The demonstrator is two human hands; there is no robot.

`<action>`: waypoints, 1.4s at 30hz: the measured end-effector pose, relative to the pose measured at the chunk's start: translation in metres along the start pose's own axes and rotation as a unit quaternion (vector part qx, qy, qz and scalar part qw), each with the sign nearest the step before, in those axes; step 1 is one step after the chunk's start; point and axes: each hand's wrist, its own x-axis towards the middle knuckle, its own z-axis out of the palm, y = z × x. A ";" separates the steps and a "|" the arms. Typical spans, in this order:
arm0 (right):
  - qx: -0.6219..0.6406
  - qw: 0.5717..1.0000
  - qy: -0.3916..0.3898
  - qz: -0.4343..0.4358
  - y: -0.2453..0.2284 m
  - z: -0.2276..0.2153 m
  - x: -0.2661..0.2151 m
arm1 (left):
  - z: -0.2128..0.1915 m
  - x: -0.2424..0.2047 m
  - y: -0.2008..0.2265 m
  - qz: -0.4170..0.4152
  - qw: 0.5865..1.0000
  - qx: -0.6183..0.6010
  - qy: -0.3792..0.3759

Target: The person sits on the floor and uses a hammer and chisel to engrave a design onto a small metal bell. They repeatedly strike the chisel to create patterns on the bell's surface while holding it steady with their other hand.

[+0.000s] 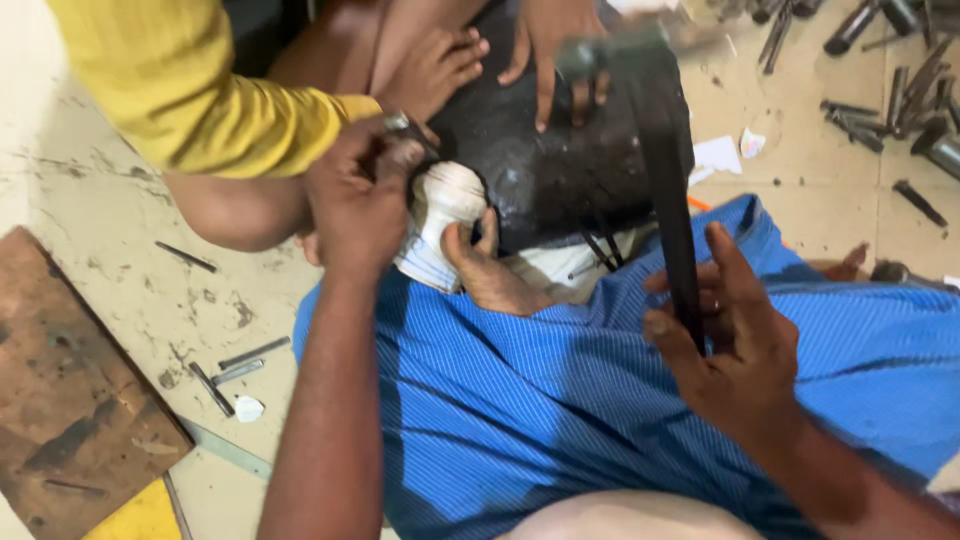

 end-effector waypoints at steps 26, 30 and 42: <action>0.383 0.895 -0.012 0.229 -0.007 -0.006 0.044 | 0.004 0.002 0.011 0.034 0.977 0.185 -0.097; -0.194 0.970 -0.143 -0.028 0.018 0.001 0.034 | 0.010 0.004 0.012 0.045 0.973 0.209 -0.089; -0.147 0.989 -0.020 -0.012 -0.001 0.013 0.026 | 0.009 -0.002 0.007 0.158 0.941 0.277 -0.111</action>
